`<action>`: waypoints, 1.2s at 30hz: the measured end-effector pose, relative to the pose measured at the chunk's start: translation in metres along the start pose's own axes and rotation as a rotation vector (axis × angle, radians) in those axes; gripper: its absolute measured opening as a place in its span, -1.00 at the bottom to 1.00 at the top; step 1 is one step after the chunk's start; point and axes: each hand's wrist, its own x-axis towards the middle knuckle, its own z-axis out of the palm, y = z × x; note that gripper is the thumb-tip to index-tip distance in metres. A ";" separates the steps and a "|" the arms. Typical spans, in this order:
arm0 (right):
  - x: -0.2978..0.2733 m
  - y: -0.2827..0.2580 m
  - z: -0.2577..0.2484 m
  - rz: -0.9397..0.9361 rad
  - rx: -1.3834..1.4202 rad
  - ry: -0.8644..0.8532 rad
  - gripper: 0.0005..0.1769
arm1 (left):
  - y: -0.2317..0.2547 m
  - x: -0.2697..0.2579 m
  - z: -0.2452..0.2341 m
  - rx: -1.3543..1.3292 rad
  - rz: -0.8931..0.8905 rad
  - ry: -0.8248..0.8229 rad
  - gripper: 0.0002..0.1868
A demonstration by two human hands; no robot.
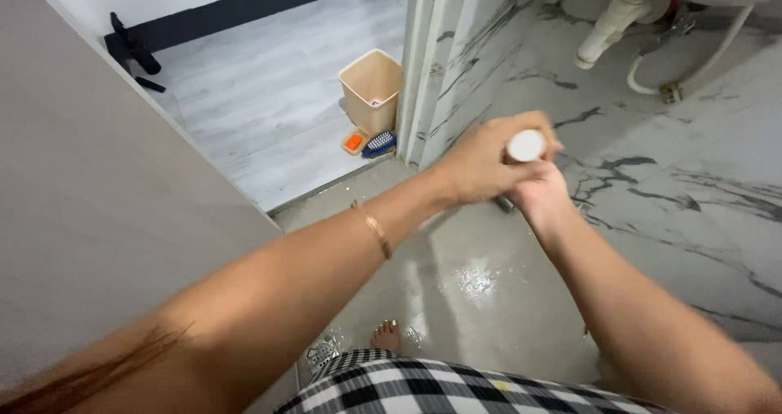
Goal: The person cleans the bathroom floor by pushing water with a floor squeegee, adjusting and assembling the squeegee handle by hand, and continuing to squeegee water across the floor.
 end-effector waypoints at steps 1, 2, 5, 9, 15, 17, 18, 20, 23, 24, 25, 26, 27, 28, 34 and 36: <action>0.008 -0.018 -0.012 0.210 -0.198 0.124 -0.68 | -0.012 -0.001 -0.003 0.009 -0.079 -0.001 -0.81; 0.014 -0.023 -0.025 0.313 -0.204 0.250 -0.66 | -0.023 -0.002 0.000 0.086 -0.091 0.041 -0.80; 0.038 -0.017 -0.040 0.481 -0.012 0.526 -0.55 | -0.046 -0.008 0.003 0.241 -0.124 0.153 -0.77; 0.053 -0.016 -0.057 0.426 -0.061 0.460 -0.50 | -0.056 -0.012 -0.006 0.234 -0.103 0.194 -0.68; 0.087 0.000 -0.068 0.602 -0.237 0.497 -0.62 | -0.050 -0.023 -0.015 0.220 -0.261 0.301 -0.66; 0.088 0.021 -0.067 0.659 -0.270 0.538 -0.65 | -0.044 -0.039 -0.023 0.222 -0.250 0.368 -0.70; 0.083 0.031 -0.069 0.675 -0.288 0.537 -0.66 | -0.041 -0.052 -0.026 0.230 -0.231 0.388 -0.70; 0.076 0.043 -0.069 0.722 -0.283 0.550 -0.67 | -0.035 -0.069 -0.025 0.240 -0.172 0.432 -0.71; 0.058 0.059 -0.069 0.817 -0.223 0.592 -0.68 | -0.024 -0.093 -0.016 0.242 -0.078 0.490 -0.70; 0.049 0.061 -0.071 0.846 -0.203 0.609 -0.68 | -0.020 -0.101 -0.011 0.238 -0.064 0.497 -0.68; 0.040 0.062 -0.070 0.875 -0.182 0.622 -0.68 | -0.014 -0.109 -0.008 0.237 -0.050 0.505 -0.67; 0.027 0.057 -0.071 0.958 -0.300 0.421 -0.68 | -0.007 -0.117 -0.003 0.251 -0.048 0.496 -0.69; 0.011 0.048 -0.075 1.026 -0.413 0.217 -0.68 | 0.000 -0.126 0.005 0.263 -0.045 0.483 -0.71; -0.004 0.042 -0.075 1.085 -0.523 0.009 -0.68 | 0.007 -0.134 0.013 0.274 -0.042 0.470 -0.72; -0.123 -0.010 -0.038 0.805 -0.909 0.422 -0.77 | 0.055 -0.156 0.056 0.468 0.250 0.211 -0.57; -0.162 -0.026 -0.018 0.678 -0.935 0.373 -0.78 | 0.069 -0.158 0.073 0.384 0.207 0.168 -0.61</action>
